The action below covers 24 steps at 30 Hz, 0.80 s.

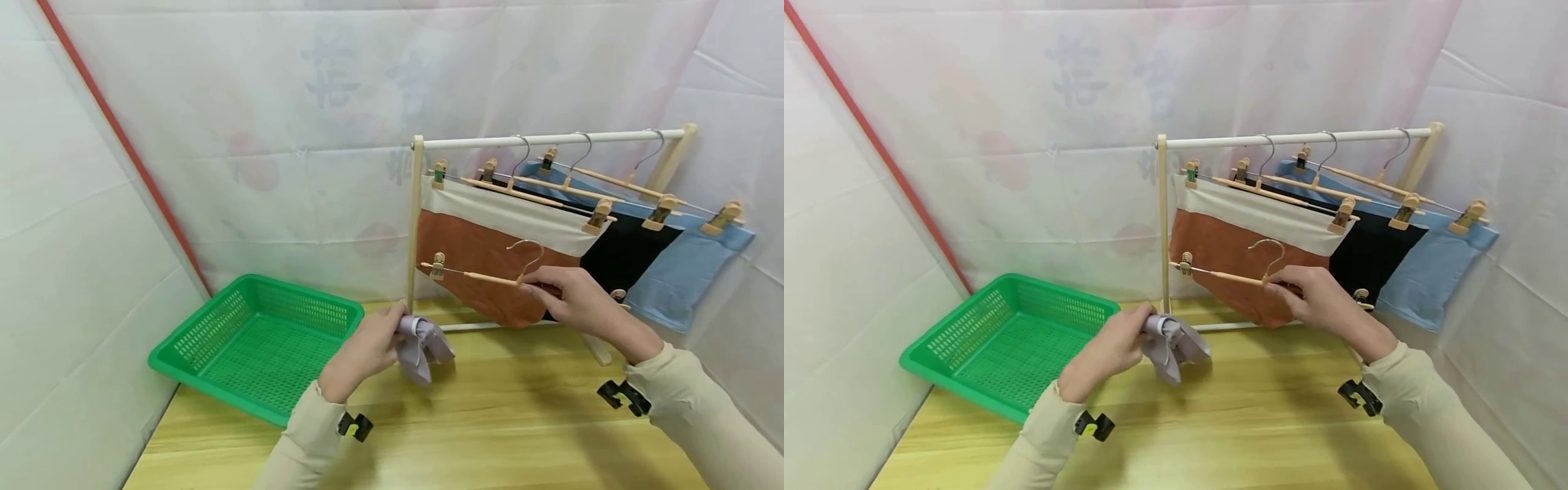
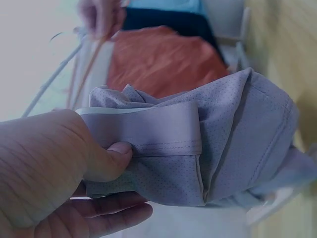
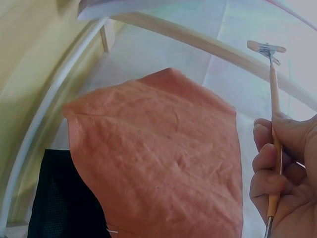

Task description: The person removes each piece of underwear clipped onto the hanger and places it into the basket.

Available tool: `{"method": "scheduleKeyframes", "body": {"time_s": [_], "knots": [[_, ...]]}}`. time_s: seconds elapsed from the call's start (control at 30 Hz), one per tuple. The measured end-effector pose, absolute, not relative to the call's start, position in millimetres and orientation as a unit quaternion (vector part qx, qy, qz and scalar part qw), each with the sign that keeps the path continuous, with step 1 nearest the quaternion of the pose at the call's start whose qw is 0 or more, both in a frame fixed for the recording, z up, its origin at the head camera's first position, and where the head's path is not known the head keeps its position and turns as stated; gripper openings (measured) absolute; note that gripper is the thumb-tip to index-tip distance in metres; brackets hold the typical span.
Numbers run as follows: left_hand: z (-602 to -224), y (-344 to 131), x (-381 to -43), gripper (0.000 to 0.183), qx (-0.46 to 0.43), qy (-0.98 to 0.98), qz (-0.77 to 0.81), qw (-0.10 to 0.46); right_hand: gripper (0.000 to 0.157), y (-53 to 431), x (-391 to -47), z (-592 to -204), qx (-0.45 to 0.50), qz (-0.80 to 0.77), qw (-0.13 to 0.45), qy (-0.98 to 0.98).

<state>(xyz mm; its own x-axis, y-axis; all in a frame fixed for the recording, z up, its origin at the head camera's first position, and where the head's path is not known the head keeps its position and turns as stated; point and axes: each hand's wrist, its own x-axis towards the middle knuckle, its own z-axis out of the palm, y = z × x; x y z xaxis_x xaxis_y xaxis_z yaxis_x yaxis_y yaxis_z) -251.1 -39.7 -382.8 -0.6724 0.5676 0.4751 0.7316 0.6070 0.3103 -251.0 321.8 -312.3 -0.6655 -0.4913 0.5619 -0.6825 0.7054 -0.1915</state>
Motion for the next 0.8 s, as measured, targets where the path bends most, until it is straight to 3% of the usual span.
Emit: {"method": "scheduleKeyframes", "body": {"time_s": [0.37,0.8], "knots": [[-347.9,-110.7,-249.2,0.026,-0.256,-0.913,-0.25,0.197,0.023,319.0,-255.1,-310.0,0.337,0.206,0.238,-0.887],[-330.5,-175.0,-246.0,0.021,-0.222,-0.916,-0.251,0.223,0.021,316.2,-253.5,-309.9,0.335,0.207,0.235,-0.889]]}}
